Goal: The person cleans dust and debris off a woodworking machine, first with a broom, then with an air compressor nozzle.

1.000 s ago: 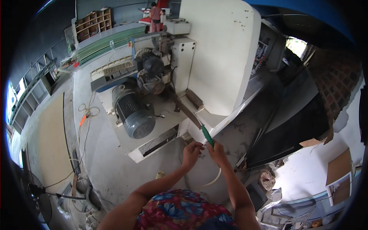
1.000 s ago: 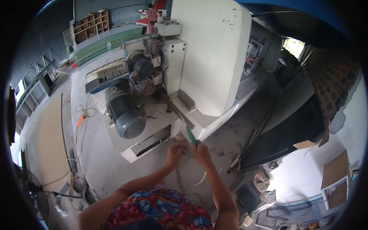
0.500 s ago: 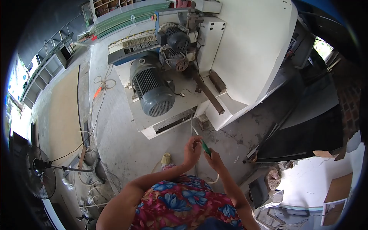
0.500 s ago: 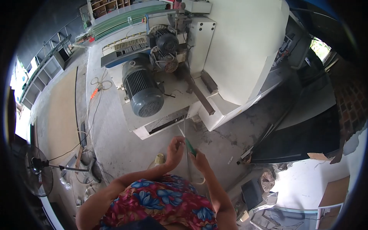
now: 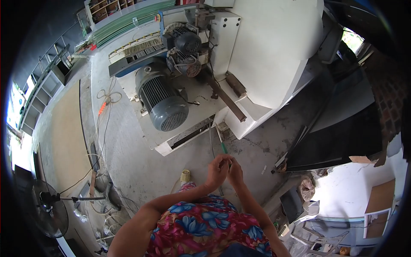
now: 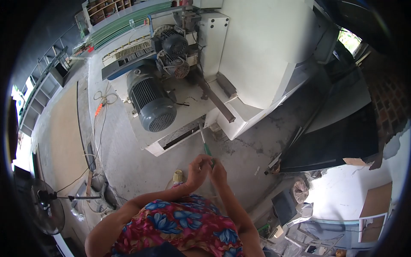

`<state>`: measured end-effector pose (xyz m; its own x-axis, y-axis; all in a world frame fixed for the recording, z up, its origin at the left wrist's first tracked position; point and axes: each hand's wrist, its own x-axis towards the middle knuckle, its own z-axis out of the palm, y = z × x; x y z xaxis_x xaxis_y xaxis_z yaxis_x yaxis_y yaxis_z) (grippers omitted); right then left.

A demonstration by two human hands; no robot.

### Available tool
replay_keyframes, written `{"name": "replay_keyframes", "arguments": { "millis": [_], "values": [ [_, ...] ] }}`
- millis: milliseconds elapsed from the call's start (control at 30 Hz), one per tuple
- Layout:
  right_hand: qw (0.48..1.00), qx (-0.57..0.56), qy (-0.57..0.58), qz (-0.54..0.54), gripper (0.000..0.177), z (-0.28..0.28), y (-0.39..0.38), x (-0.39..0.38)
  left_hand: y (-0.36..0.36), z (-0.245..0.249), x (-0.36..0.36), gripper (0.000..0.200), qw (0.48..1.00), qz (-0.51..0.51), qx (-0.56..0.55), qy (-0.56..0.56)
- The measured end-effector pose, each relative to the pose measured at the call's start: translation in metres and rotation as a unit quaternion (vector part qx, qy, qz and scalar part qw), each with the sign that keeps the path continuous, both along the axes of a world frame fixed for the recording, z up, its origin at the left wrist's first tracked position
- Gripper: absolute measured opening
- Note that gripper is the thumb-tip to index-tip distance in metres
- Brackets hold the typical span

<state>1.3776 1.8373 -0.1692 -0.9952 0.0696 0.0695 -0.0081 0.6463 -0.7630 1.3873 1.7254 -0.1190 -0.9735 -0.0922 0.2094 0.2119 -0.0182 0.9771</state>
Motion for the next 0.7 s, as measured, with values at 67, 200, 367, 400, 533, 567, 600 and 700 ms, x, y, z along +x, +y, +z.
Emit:
{"name": "replay_keyframes", "arguments": {
  "millis": [67,200,367,400,533,567,600,700],
  "values": [
    [0.999,-0.023,-0.03,-0.032,0.03,-0.012,0.002,-0.021,-0.001,0.0,0.0,0.018,1.0,-0.015,0.008,0.013],
    [0.979,-0.055,0.112,-0.163,0.028,-0.011,0.044,-0.07,-0.005,0.003,0.003,0.019,1.0,-0.029,-0.003,0.011],
    [0.925,-0.224,0.202,-0.23,0.036,0.061,0.128,-0.092,-0.007,-0.007,0.004,0.018,0.999,-0.037,0.023,-0.006],
    [0.916,-0.231,0.217,-0.247,0.036,0.076,0.144,-0.095,-0.007,-0.009,0.002,0.018,0.999,-0.039,0.02,-0.013],
    [0.902,-0.258,0.222,-0.266,0.039,0.121,0.21,-0.112,-0.001,-0.008,0.0,0.017,0.997,-0.065,-0.029,0.021],
    [0.905,-0.266,0.209,-0.258,0.04,0.128,0.225,-0.115,0.001,-0.009,-0.001,0.016,0.997,-0.071,-0.037,0.016],
    [0.916,-0.223,0.182,-0.278,0.04,0.123,0.244,-0.123,0.004,-0.01,0.0,0.015,0.996,-0.076,-0.047,0.009],
    [0.929,-0.155,0.098,-0.322,0.04,0.098,0.283,-0.135,0.012,-0.004,0.0,0.014,0.993,-0.111,-0.043,-0.026]
  ]
}}
